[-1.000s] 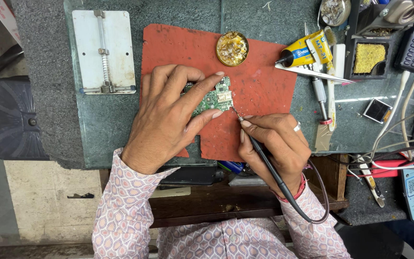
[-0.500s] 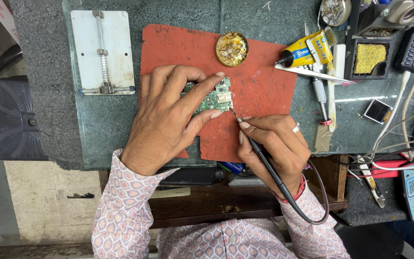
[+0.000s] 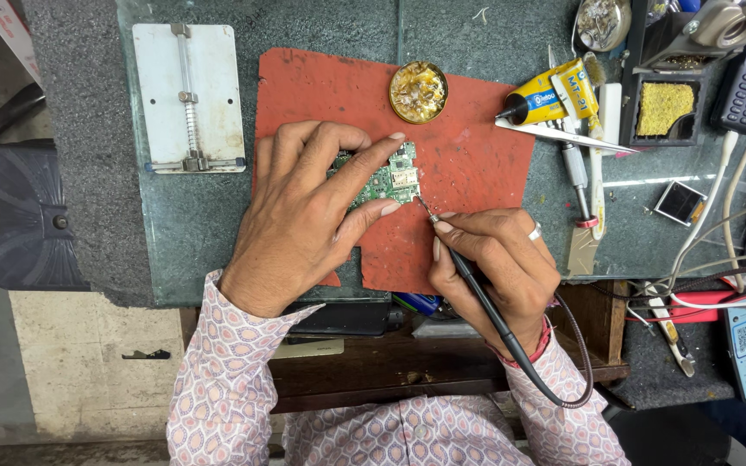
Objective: The person holds a green circuit board steady on a red mat with one hand while soldering its edge connector with a soldering iron in the other hand. They periodically dip the iron tip into a small round tin of flux/solder and continue working on the board's contacts, then set the iron down and rest their hands at the end.
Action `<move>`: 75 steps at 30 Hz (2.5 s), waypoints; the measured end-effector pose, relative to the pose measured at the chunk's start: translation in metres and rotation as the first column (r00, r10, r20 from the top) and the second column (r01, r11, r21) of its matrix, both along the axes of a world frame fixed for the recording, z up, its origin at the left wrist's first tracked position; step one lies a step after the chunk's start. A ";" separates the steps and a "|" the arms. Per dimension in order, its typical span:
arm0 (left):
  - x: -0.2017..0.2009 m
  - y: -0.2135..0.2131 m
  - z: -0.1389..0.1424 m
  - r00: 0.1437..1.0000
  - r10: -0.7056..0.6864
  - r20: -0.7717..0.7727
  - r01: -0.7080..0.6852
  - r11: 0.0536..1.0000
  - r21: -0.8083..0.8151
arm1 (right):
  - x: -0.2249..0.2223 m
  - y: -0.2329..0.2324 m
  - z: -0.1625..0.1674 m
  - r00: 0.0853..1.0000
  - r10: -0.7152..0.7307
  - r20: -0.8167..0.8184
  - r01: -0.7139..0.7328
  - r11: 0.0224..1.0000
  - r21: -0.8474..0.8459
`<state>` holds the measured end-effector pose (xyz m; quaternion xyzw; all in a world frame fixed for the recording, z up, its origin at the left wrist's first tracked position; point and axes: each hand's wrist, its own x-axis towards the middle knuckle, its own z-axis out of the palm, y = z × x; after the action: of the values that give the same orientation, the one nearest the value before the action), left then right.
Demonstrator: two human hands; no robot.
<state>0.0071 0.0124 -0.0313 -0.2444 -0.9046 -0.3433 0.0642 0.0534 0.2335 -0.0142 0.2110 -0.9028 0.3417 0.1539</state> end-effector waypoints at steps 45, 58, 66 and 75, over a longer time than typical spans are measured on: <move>-0.001 0.000 -0.001 1.000 -0.004 -0.012 0.004 1.000 -0.002 | 0.001 -0.001 -0.003 0.999 -0.042 -0.008 0.042 0.999 0.008; -0.003 -0.002 0.000 1.000 -0.007 -0.016 0.007 1.000 0.003 | -0.001 -0.003 -0.001 0.999 -0.044 -0.009 0.044 0.999 0.002; -0.003 -0.005 0.001 1.000 -0.007 -0.013 0.007 1.000 0.005 | -0.003 -0.006 -0.003 0.999 -0.046 -0.015 0.046 0.999 0.003; -0.005 -0.007 0.001 1.000 -0.008 -0.012 0.008 1.000 0.003 | -0.004 -0.008 -0.003 0.999 -0.049 -0.018 0.049 0.999 0.004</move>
<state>0.0021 0.0053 -0.0301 -0.2502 -0.9026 -0.3435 0.0687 0.0498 0.2251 -0.0176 0.1922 -0.9070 0.3339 0.1700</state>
